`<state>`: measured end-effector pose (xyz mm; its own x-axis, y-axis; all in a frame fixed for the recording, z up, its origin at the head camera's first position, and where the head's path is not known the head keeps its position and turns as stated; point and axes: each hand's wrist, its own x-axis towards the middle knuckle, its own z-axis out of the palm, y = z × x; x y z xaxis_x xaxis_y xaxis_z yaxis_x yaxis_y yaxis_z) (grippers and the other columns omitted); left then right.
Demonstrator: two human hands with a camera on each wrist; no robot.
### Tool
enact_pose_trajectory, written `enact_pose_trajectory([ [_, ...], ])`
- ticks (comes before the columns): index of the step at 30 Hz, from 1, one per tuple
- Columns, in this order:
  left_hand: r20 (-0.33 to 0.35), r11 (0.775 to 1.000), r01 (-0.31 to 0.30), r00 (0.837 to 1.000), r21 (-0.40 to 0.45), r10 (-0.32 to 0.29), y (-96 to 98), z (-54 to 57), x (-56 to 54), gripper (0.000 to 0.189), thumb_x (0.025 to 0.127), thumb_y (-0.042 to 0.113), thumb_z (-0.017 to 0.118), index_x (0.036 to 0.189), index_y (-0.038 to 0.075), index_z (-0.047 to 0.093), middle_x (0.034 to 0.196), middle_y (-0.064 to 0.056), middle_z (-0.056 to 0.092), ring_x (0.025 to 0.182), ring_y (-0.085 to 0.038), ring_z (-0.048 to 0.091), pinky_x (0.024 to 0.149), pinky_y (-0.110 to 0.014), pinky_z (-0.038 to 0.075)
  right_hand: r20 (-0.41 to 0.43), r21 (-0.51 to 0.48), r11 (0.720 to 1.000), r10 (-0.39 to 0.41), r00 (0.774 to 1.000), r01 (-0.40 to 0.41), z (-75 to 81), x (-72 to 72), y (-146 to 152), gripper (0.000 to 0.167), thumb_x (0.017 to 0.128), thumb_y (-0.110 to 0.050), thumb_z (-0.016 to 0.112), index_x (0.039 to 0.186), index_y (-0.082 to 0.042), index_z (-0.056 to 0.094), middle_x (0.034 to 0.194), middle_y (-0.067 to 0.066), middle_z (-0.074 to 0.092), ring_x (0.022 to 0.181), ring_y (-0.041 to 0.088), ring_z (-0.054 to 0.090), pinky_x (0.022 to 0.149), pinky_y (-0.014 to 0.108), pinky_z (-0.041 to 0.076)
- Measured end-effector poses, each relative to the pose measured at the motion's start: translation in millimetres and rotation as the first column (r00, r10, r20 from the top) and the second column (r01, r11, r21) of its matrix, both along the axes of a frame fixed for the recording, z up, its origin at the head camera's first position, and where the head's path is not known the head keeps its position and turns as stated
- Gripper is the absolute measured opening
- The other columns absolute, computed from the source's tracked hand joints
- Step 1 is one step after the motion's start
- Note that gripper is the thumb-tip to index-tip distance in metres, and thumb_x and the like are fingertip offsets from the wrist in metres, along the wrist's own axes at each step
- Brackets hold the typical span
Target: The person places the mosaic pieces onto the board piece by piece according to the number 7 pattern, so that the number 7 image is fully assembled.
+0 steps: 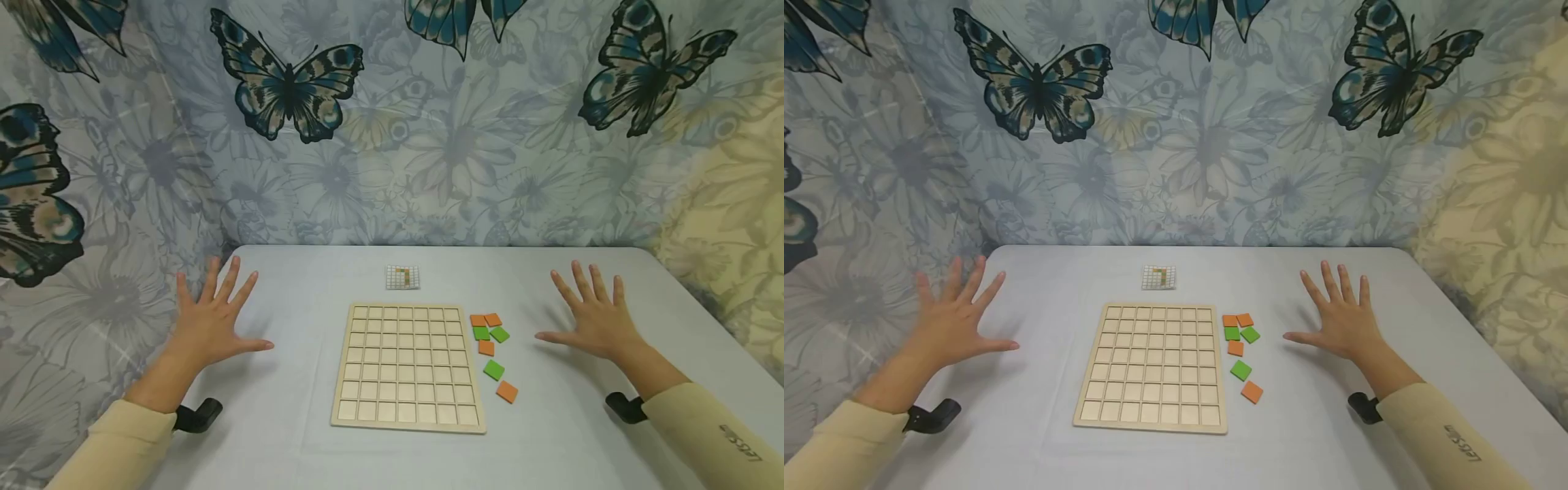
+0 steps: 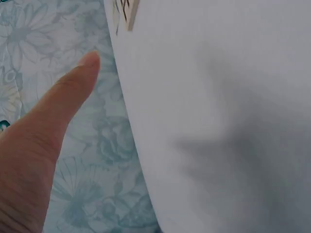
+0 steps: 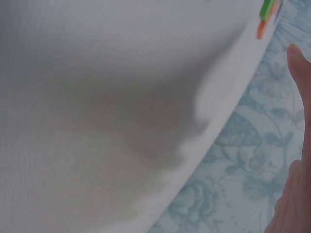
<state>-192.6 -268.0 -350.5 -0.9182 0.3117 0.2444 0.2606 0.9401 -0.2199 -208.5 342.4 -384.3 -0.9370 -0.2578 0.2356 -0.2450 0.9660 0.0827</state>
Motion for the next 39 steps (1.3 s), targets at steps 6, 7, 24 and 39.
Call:
enact_pose_trajectory([
  [6, 0.187, 0.986, 0.100, 0.975, 0.136, -0.124, 20.9, -9.3, -3.3, 0.116, 0.064, 0.074, 0.064, 0.151, 0.014, 0.016, 0.156, -0.011, -0.019, 0.142, -0.034, -0.020, 0.105, -0.070, -0.014, 0.127, -0.212, 0.977, 0.022, 0.992, 0.005, 1.3, 7.5, -15.4, 0.115, 0.071, -0.066, 0.065, 0.152, -0.013, 0.002, 0.153, 0.027, -0.010, 0.138, 0.051, -0.011, 0.104, 0.072, -0.010],
  [7, 0.216, 0.981, 0.113, 0.965, 0.159, -0.146, 25.3, -10.5, -3.7, 0.115, 0.065, 0.072, 0.065, 0.151, 0.014, 0.016, 0.156, -0.011, -0.017, 0.142, -0.034, -0.019, 0.106, -0.068, -0.015, 0.146, -0.253, 0.967, 0.029, 0.989, 0.009, 1.0, 9.6, -17.7, 0.115, 0.072, -0.064, 0.066, 0.151, -0.011, 0.003, 0.152, 0.028, -0.009, 0.137, 0.052, -0.012, 0.104, 0.072, -0.011],
  [24, 0.354, 0.847, 0.265, 0.820, 0.461, -0.449, 104.4, -41.3, -34.7, 0.094, 0.067, 0.046, 0.079, 0.143, 0.007, 0.038, 0.152, -0.018, 0.026, 0.141, -0.041, 0.018, 0.114, -0.060, 0.006, 0.313, -0.485, 0.874, 0.137, 0.940, 0.034, -6.1, 62.8, -72.4, 0.075, 0.070, -0.038, 0.079, 0.128, 0.003, 0.053, 0.135, 0.028, 0.044, 0.122, 0.050, 0.041, 0.095, 0.064, 0.038],
  [39, 0.466, 0.744, 0.076, 0.736, 0.664, -0.491, 118.6, -60.7, -42.6, 0.078, 0.070, 0.036, 0.080, 0.136, 0.008, 0.048, 0.151, -0.011, 0.032, 0.142, -0.033, 0.020, 0.118, -0.051, 0.002, 0.312, -0.593, 0.799, 0.343, 0.886, -0.101, -17.9, 70.0, -70.9, 0.047, 0.071, -0.030, 0.080, 0.109, -0.007, 0.066, 0.106, 0.001, 0.065, 0.089, 0.002, 0.055, 0.080, 0.023, 0.052],
])
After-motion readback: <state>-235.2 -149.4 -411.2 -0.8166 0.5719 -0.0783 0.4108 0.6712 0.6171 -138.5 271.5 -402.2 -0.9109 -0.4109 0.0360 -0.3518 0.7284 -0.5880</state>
